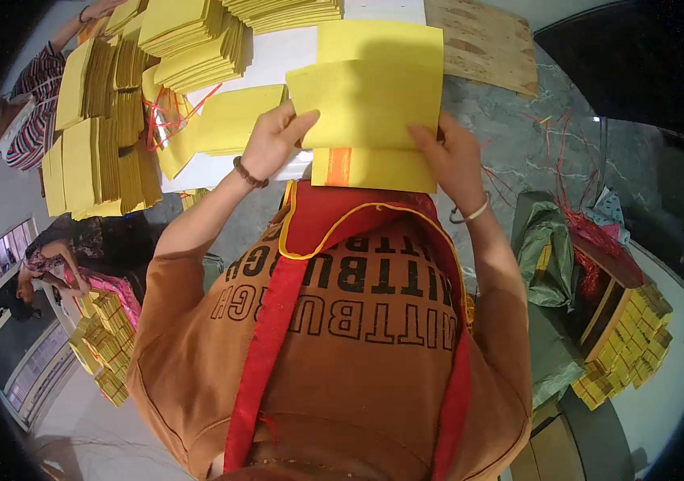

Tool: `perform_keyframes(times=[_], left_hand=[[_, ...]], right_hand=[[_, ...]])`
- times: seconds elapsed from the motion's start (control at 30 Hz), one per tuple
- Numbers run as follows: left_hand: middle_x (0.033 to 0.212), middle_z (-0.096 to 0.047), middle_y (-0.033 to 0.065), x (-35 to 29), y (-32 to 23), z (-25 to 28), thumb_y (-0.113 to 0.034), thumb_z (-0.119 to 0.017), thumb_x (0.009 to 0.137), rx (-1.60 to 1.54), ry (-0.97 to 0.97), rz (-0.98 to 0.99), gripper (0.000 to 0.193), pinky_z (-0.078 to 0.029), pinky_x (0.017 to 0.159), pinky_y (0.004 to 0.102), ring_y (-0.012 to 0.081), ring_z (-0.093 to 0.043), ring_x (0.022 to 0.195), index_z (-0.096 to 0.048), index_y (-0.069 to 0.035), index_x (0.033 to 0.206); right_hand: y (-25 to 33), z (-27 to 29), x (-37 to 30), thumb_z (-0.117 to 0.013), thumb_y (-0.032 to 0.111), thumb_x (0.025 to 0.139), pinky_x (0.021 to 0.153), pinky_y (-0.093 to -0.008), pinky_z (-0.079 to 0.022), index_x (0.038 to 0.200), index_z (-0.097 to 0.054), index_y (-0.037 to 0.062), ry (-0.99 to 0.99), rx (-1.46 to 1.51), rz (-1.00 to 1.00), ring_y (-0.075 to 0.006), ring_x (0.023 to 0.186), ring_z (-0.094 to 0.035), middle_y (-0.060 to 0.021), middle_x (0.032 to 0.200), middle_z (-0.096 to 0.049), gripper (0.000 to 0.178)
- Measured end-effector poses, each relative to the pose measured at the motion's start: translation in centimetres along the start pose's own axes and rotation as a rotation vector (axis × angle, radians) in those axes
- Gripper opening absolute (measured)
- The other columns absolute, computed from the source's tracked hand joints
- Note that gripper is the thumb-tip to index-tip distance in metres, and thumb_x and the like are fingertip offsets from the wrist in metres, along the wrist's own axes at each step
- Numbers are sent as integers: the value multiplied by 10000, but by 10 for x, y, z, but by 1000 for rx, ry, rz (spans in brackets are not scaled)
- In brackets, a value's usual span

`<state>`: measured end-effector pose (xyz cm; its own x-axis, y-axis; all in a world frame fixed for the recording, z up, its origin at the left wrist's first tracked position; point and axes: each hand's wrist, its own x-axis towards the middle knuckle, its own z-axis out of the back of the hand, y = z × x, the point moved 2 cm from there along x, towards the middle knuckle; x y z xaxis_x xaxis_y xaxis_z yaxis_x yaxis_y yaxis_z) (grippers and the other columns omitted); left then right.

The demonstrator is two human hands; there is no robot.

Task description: Folding sheets of yellow joss paper with silver leaf inserts and stacking them into bundles.

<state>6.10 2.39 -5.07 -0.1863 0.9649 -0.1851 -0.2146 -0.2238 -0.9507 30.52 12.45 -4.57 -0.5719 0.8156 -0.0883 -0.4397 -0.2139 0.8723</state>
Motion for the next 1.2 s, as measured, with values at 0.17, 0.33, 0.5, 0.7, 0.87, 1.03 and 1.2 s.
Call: perform_keyframes(times=[0.17,0.33,0.5,0.7,0.87,1.03,1.2], left_hand=[[589,-534,11,14,14,-2,-236,-565,897,-95,-5,162,246,-391,460,258,75,-461,501,-601,7,878],[555,-485,-18,19,13,-2,-198,-611,872,-160,9,199,208,-349,426,231,50,-424,478,-523,-22,804],[552,-486,-21,21,9,-2,-170,-629,855,-198,-57,215,196,-345,422,215,41,-429,480,-512,-21,906],[898,-585,85,13,-24,7,-205,-643,834,295,-256,-242,337,-418,668,326,165,-524,785,-511,-35,1093],[1350,-431,133,-3,-41,-29,-425,-521,870,911,129,-677,550,-266,1040,460,300,-339,1288,-438,-108,1312],[1442,-330,79,-6,-15,-34,-488,-516,842,980,279,-587,653,-180,1095,474,282,-250,1350,-376,-133,1372],[1467,-284,62,-3,-10,-34,-471,-514,850,1030,306,-585,653,-163,1102,472,272,-226,1361,-344,-151,1393]], right_hand=[[-7,-16,10,-655,167,813,505,-279,-402,1187,-521,30,-232,303,-44,-88,563,-532,-53,654,-618,420],[-6,-13,8,-675,160,787,492,-269,-383,1231,-507,88,-226,84,-105,-104,512,-499,-36,602,-573,481],[-8,-14,11,-659,170,793,538,-284,-422,1178,-571,107,-165,-26,-63,-134,558,-543,-78,673,-607,400],[-9,-15,10,-652,191,792,629,-308,-479,1176,-581,107,-197,16,-79,-191,689,-642,-137,828,-665,399],[-8,-16,10,-648,192,791,620,-311,-484,1176,-581,103,-236,49,-12,-221,669,-645,-140,814,-670,401],[6,-12,7,-680,304,754,843,-414,-430,1183,-588,171,-194,-505,36,-220,1043,-567,-122,1185,-576,459],[19,-37,-14,-614,470,774,966,-621,-225,1258,-515,180,-180,-821,452,-209,1247,-407,-68,1360,-432,573]])
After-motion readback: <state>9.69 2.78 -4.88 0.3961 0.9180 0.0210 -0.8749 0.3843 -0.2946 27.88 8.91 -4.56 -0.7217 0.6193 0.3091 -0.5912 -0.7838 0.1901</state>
